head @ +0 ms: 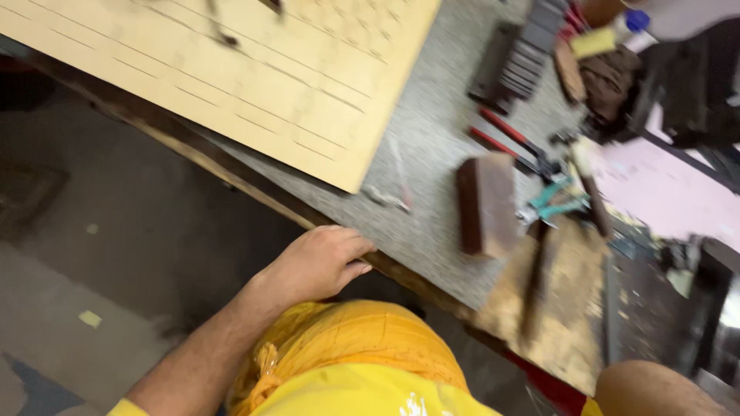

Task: The person assembles multiple dark metal L-shaped brackets by hand, fitting two pieces together to form a right angle. They repeatedly pick up, align, and press the pieces together, then stack the finished units on a wooden template board.

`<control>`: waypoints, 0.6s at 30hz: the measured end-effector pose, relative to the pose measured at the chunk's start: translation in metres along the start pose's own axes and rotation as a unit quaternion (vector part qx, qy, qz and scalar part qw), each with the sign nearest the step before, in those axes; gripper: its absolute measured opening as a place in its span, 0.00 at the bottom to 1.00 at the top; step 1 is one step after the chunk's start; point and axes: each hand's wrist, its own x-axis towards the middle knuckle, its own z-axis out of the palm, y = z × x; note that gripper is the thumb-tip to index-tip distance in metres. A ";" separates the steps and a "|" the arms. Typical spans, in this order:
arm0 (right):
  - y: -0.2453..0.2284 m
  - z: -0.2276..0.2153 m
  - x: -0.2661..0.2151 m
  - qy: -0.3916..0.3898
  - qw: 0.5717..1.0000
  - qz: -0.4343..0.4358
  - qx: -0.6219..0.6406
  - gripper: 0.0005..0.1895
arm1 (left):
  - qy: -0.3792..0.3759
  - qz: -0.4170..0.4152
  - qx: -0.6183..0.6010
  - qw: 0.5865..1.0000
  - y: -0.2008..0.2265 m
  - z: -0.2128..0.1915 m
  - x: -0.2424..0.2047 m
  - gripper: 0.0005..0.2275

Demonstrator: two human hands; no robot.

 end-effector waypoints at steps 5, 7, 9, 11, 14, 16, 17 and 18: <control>-0.060 0.041 0.020 -0.010 0.999 0.033 0.010 0.14 | 0.044 -0.026 0.017 0.999 -0.061 -0.068 -0.045 0.12; -0.073 0.060 0.046 0.010 1.000 0.018 0.019 0.13 | 0.066 -0.032 0.030 0.997 -0.074 -0.091 -0.051 0.12; -0.080 0.078 0.076 0.029 0.999 -0.006 0.030 0.13 | 0.069 -0.056 0.019 0.996 -0.086 -0.107 -0.053 0.12; -0.086 0.089 0.092 0.029 0.999 -0.011 0.031 0.13 | 0.082 -0.064 0.015 0.994 -0.099 -0.109 -0.056 0.12; -0.089 0.095 0.107 -0.012 0.999 -0.007 0.034 0.13 | 0.107 -0.083 0.009 0.991 -0.109 -0.093 -0.072 0.12; -0.090 0.107 0.136 -0.015 0.999 -0.024 0.046 0.13 | 0.110 -0.107 0.007 0.988 -0.120 -0.099 -0.073 0.13; -0.093 0.112 0.150 -0.014 0.998 -0.032 0.052 0.13 | 0.126 -0.109 0.007 0.986 -0.125 -0.106 -0.074 0.13; -0.097 0.117 0.163 -0.013 0.997 -0.039 0.059 0.13 | 0.142 -0.112 0.007 0.984 -0.129 -0.113 -0.077 0.13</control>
